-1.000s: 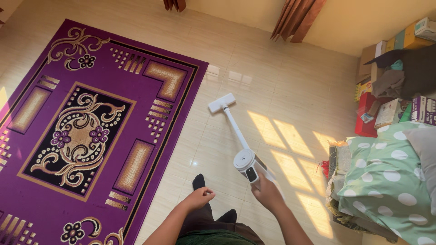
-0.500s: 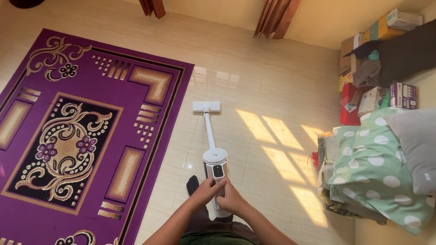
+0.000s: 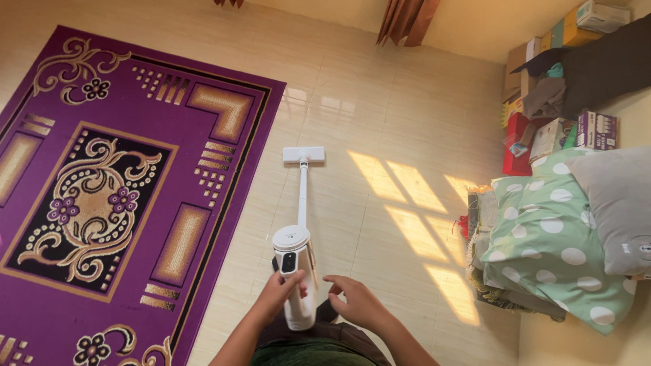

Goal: The person uses a white cordless stick vacuum to clean a tiled floor in a bedroom. They move the vacuum back and forth across the floor, covering the area near a purple rug and a bed with green polka-dot bedding.

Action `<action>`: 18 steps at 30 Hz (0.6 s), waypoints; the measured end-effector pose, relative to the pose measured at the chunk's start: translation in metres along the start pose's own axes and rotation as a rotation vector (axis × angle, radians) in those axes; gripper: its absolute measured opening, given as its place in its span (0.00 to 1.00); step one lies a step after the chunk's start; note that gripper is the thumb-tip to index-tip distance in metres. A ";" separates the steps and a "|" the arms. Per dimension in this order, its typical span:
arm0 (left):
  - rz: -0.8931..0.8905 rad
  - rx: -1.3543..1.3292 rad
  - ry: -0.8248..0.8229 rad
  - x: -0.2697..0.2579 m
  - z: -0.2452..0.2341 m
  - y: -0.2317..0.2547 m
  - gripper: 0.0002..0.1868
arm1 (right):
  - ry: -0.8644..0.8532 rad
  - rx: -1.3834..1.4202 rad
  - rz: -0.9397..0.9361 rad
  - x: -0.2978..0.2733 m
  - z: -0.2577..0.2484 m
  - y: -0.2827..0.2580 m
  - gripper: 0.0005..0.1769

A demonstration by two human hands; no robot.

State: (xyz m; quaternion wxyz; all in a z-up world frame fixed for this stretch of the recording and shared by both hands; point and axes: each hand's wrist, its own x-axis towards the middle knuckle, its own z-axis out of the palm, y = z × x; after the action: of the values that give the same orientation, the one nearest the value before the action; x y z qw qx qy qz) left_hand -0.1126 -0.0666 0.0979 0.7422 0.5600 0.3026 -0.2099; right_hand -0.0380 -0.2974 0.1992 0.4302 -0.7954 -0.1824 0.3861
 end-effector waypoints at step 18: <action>-0.099 0.617 0.190 -0.081 -0.058 0.083 0.20 | 0.268 0.107 0.228 -0.008 -0.012 0.060 0.21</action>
State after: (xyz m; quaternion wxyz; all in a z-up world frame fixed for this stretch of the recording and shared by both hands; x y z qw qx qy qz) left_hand -0.1303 0.0101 0.2012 0.4949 0.7601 0.3195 -0.2742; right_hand -0.0369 -0.3429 0.1572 0.4458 -0.8312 -0.0114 0.3322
